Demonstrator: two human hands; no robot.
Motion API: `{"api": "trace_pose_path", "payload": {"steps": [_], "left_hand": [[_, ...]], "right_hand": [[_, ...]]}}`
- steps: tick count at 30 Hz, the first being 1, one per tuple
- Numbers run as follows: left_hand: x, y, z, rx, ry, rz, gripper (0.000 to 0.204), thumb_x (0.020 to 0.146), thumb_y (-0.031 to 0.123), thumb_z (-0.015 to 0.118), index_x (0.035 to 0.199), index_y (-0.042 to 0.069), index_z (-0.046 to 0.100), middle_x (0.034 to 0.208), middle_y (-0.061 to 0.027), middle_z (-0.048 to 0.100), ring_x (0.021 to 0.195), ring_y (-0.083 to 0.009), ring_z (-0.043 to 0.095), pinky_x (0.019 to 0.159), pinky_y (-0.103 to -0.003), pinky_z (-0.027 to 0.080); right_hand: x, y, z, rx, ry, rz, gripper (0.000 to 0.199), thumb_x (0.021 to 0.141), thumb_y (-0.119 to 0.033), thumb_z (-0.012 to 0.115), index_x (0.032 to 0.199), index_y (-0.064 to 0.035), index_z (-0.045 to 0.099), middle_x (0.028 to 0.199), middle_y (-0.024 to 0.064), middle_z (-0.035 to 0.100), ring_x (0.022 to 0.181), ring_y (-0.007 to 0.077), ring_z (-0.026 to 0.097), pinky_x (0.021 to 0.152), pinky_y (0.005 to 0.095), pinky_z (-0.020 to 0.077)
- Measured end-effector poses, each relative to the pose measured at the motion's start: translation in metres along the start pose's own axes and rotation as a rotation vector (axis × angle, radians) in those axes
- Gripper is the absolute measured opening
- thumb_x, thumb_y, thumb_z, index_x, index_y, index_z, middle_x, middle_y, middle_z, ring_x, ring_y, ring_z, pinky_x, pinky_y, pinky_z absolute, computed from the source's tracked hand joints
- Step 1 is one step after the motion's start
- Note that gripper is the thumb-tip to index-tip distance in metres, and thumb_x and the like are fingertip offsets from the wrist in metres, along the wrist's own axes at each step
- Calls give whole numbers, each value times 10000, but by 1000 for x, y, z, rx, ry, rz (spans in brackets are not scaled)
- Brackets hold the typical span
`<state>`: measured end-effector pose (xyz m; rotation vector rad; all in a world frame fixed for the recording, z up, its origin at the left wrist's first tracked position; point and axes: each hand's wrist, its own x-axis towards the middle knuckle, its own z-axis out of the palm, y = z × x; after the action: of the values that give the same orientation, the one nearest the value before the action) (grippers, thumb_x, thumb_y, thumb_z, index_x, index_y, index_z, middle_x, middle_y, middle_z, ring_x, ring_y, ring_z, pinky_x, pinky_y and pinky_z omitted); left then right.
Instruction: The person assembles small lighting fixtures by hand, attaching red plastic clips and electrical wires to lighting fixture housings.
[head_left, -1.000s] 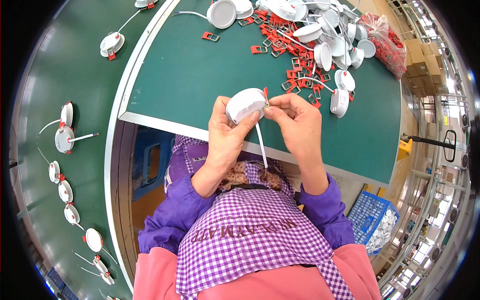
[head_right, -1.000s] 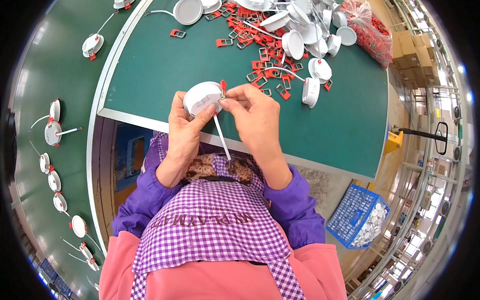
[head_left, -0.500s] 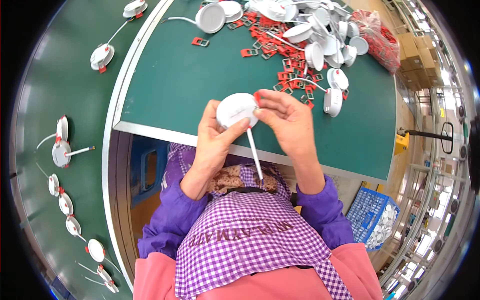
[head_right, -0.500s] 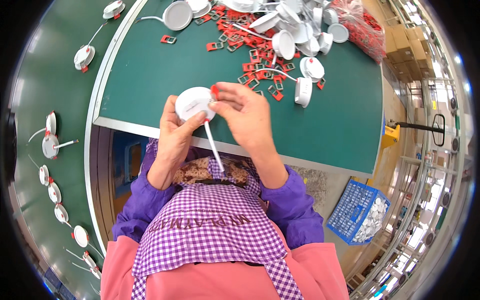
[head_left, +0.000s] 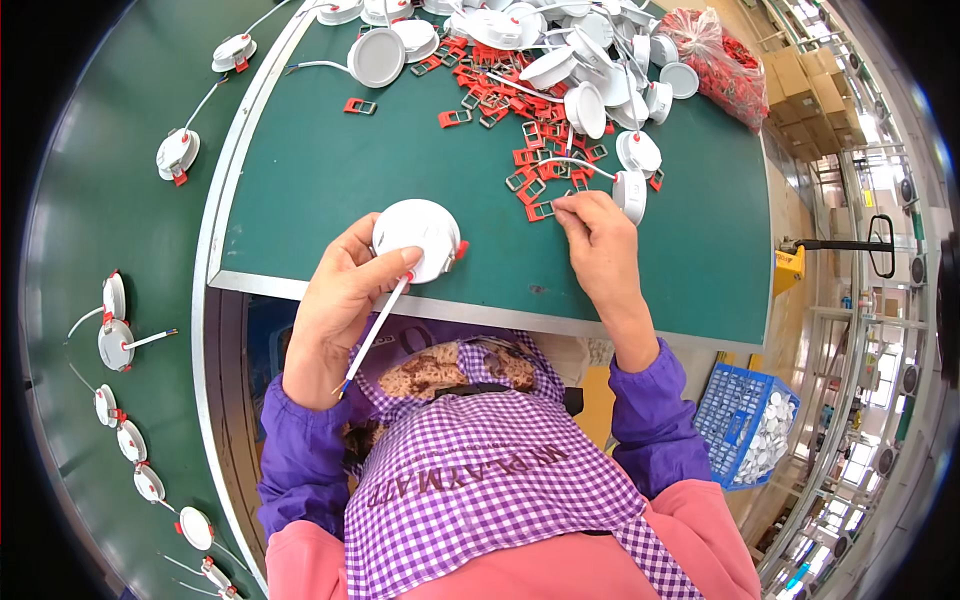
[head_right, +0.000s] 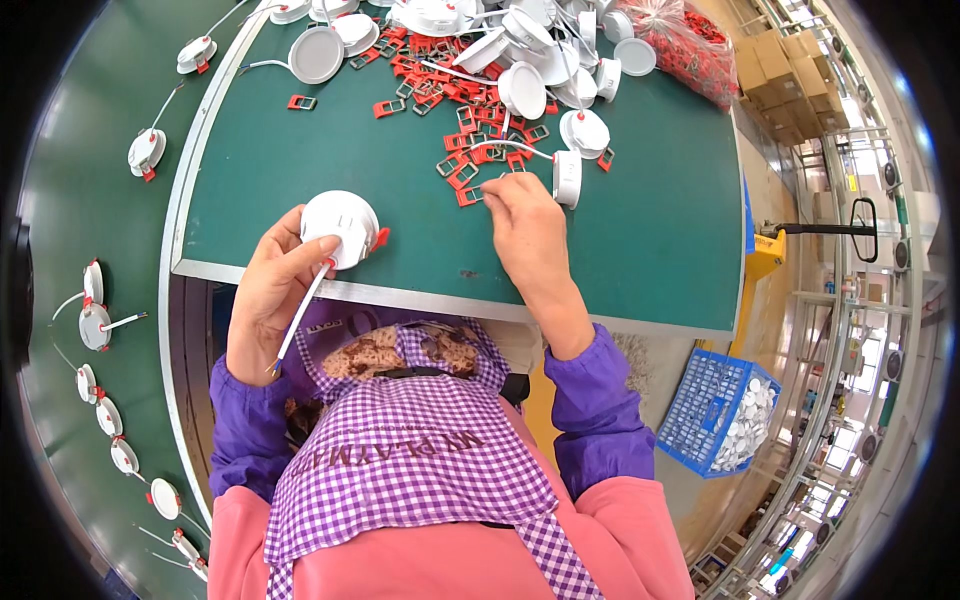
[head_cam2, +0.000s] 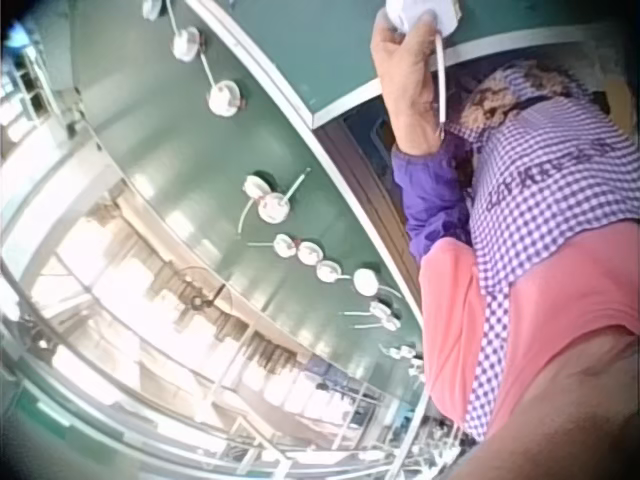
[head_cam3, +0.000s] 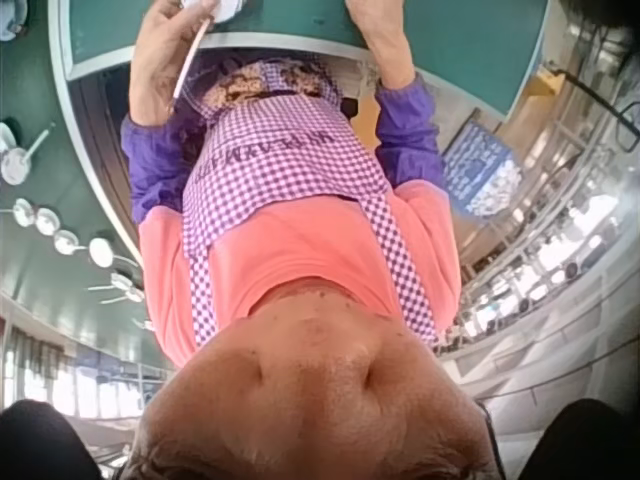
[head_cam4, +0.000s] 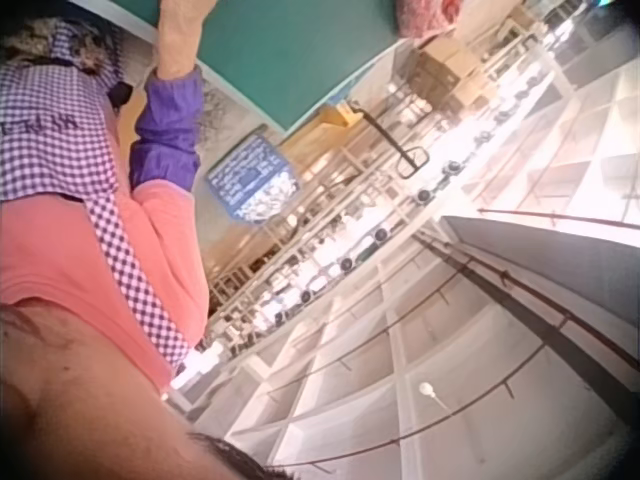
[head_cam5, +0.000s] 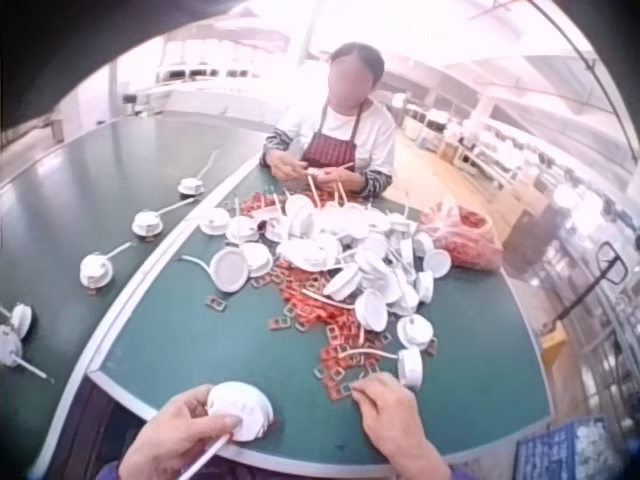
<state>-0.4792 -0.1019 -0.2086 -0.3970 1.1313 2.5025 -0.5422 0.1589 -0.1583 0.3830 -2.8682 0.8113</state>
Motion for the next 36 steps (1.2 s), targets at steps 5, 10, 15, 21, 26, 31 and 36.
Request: {"api": "trace_pose_path", "payload": {"steps": [5, 10, 15, 21, 26, 31, 36], "left_hand": [[-8, -11, 3, -430, -174, -14, 404, 874, 27, 582, 1255, -20, 457, 1188, -191, 585, 1028, -291, 642, 865, -406, 574], [-10, -13, 13, -247, -40, -79, 453, 889, 46, 579, 1298, -62, 418, 1189, -185, 584, 1057, -266, 628, 877, -379, 569], [-8, -8, 18, 73, -44, -70, 406, 887, 86, 615, 1244, -52, 479, 1110, -112, 622, 974, -159, 633, 863, -291, 537], [2, -8, 26, 290, -164, -123, 356, 912, 121, 609, 1208, -51, 510, 1080, -96, 626, 935, -138, 634, 837, -267, 538], [9, -10, 23, -43, -274, -139, 428, 901, 121, 626, 1255, -72, 484, 1110, -122, 613, 957, -164, 639, 865, -278, 537], [0, -46, 42, -204, -175, 143, 528, 888, 28, 588, 1369, -8, 374, 1244, -130, 545, 1107, -212, 578, 999, -382, 479], [3, -39, 56, -431, 53, 158, 349, 872, 31, 645, 1180, -12, 486, 1106, -76, 584, 999, -147, 607, 766, -271, 555]], "right_hand": [[5, 3, 4, -194, -123, -192, 188, 792, -43, 662, 978, -28, 636, 986, 101, 601, 897, 291, 602, 758, 376, 500], [-3, 15, 11, -370, -156, -296, 189, 780, -30, 657, 963, -16, 613, 961, 123, 598, 899, 295, 587, 759, 379, 502], [-12, 10, 21, -353, -10, -377, 126, 831, -28, 622, 951, -1, 596, 962, 137, 598, 880, 268, 613, 737, 339, 504], [-2, -52, 31, 872, -121, 200, 121, 965, -105, 541, 1009, 7, 553, 921, 71, 642, 825, 111, 614, 727, 252, 485], [-7, -56, 50, 782, -74, 199, 118, 980, -107, 506, 1006, 6, 523, 838, 57, 633, 778, 80, 594, 680, 243, 489], [-2, -59, 64, 898, 106, 261, 109, 967, -92, 518, 956, 16, 517, 849, 74, 641, 734, 84, 607, 645, 244, 506], [2, -52, 67, 862, 54, 239, 119, 947, -86, 553, 980, 27, 538, 877, 98, 665, 726, 102, 621, 651, 239, 514]]}}
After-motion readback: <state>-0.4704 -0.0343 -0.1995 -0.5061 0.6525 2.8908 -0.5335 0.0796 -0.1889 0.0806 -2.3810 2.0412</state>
